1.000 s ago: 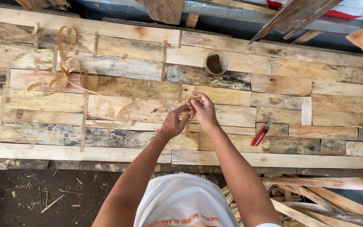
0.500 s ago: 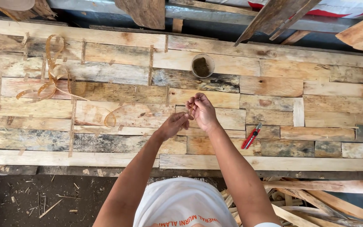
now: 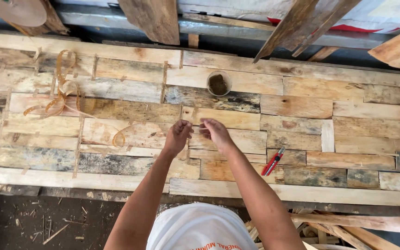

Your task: The person assembles a decorative wood mosaic panel on a workbench. They pick up thin wooden strips, dip or press their ends into a cup holding paste, position the strips onto the panel between previously placed pieces, and use a red utility knife to trim or adjust pieces as they fill in the pattern.

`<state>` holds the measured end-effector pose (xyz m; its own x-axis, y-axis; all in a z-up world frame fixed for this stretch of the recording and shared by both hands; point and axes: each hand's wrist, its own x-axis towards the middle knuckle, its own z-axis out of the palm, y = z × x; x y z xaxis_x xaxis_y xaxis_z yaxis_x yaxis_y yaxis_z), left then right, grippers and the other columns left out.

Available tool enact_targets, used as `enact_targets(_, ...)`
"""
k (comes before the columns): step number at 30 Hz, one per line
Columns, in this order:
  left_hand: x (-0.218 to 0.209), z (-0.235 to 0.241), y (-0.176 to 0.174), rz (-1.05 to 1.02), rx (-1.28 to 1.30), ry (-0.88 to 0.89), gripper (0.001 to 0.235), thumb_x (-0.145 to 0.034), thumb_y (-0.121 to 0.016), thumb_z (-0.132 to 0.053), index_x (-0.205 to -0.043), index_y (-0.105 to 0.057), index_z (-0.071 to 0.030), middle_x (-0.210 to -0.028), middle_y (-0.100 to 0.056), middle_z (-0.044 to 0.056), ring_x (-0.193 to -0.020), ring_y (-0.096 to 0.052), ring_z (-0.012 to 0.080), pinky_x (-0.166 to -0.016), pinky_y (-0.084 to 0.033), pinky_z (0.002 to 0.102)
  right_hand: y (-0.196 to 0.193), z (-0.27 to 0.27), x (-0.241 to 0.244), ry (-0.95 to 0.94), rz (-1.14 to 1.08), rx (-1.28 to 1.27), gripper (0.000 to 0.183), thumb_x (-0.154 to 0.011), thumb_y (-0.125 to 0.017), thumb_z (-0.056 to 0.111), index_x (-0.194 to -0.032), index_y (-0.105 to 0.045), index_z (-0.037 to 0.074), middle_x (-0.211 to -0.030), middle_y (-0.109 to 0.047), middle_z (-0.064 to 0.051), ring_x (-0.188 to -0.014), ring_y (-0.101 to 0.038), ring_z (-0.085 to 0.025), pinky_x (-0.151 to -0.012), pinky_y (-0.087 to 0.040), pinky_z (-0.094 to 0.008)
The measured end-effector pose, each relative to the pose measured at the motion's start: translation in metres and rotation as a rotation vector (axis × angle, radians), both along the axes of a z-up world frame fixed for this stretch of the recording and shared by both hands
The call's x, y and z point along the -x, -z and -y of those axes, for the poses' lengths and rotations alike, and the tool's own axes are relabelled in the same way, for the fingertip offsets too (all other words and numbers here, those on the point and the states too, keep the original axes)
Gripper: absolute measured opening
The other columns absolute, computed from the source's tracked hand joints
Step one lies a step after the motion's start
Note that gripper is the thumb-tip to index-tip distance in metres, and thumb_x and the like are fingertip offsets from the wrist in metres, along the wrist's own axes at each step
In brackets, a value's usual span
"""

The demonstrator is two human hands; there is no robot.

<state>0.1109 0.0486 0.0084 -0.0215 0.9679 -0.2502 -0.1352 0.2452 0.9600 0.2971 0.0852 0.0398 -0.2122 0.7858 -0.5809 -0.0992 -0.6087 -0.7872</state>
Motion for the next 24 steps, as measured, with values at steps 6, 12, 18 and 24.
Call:
enact_targets(6, -0.023, 0.002, 0.015, 0.012, 0.124, 0.161, 0.020, -0.107, -0.055, -0.023, -0.103, -0.065, -0.006, -0.073, -0.057, -0.001, -0.065, -0.051, 0.0080, -0.060, -0.044, 0.027, -0.004, 0.010, -0.011, -0.227, 0.101, -0.076, 0.037, -0.106, -0.056, 0.029, -0.137, -0.066, 0.011, -0.108, -0.070, 0.003, -0.092, -0.063, -0.007, -0.076, -0.050, -0.022)
enact_targets(12, -0.028, -0.005, 0.052, 0.334, 0.363, 0.243, 0.026, -0.112, -0.053, -0.030, -0.099, -0.056, -0.008, -0.076, -0.047, -0.005, -0.068, -0.045, 0.0079, -0.065, -0.045, 0.026, 0.020, 0.008, -0.031, -0.235, -0.057, -0.046, 0.036, -0.099, -0.061, 0.019, -0.135, -0.068, 0.017, -0.102, -0.068, 0.008, -0.083, -0.052, -0.003, -0.071, -0.045, -0.021)
enact_targets(18, -0.041, -0.027, 0.010, 0.149, 0.376, 0.208, 0.041, -0.108, -0.045, -0.042, -0.113, -0.067, -0.007, -0.073, -0.047, -0.003, -0.065, -0.044, 0.0078, -0.061, -0.045, 0.025, 0.052, -0.016, -0.038, -0.119, 0.097, -0.151, 0.016, -0.102, -0.066, 0.022, -0.109, -0.071, 0.008, -0.094, -0.071, -0.001, -0.081, -0.063, -0.007, -0.068, -0.051, -0.024)
enact_targets(24, -0.047, -0.065, 0.010, -0.247, 0.241, 0.245, 0.040, -0.100, -0.062, -0.041, -0.108, -0.069, -0.003, -0.076, -0.067, 0.002, -0.060, -0.055, 0.0071, -0.056, -0.047, 0.027, 0.029, -0.069, -0.046, 0.110, 0.391, -0.082, 0.022, -0.100, -0.067, 0.023, -0.108, -0.070, 0.002, -0.092, -0.072, -0.004, -0.078, -0.067, -0.011, -0.065, -0.058, -0.023)
